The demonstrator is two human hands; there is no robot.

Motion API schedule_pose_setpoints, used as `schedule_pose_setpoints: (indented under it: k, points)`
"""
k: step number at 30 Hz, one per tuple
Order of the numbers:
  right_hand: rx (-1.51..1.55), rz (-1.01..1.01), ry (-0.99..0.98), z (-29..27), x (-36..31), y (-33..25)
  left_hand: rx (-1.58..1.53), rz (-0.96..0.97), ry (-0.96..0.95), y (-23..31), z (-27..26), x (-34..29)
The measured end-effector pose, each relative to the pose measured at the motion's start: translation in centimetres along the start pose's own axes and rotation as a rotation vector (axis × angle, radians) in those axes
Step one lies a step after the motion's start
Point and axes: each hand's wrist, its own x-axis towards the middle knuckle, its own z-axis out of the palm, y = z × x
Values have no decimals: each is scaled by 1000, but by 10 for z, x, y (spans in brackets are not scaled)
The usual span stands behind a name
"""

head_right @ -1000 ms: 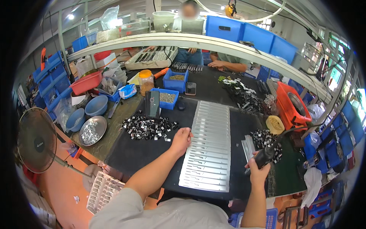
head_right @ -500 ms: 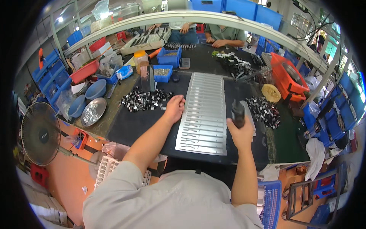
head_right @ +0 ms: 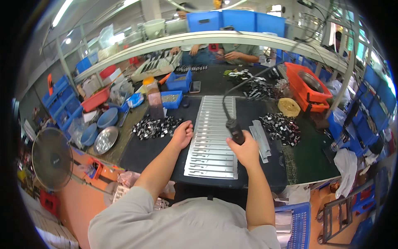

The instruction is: The person assembles small clips and electronic components onto long metal strips using a handheld electric screwdriver.

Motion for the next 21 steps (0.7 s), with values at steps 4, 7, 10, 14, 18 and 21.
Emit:
schedule_pose_setpoints:
  k: [4, 7, 10, 14, 18, 21]
  points:
    - [9, 48, -70, -3, -2, -1, -83, 3, 4, 6, -2, -2]
    - [105, 11, -58, -9, -7, 2, -96, -15, 2, 4, -2, 0]
    - [134, -17, -42, -14, -11, 7, -105, -29, -27, 7, -1, -3]
    - [190, -68, -46, -16, -17, 15, -77, -34, 9, 9, 5, -3]
    - [160, -64, -151, -22, -14, 14, -12, -102, 31, 0, 7, 0]
    - [182, -73, -186, -24, -11, 9, 42, -82, 26, 8, 9, -3]
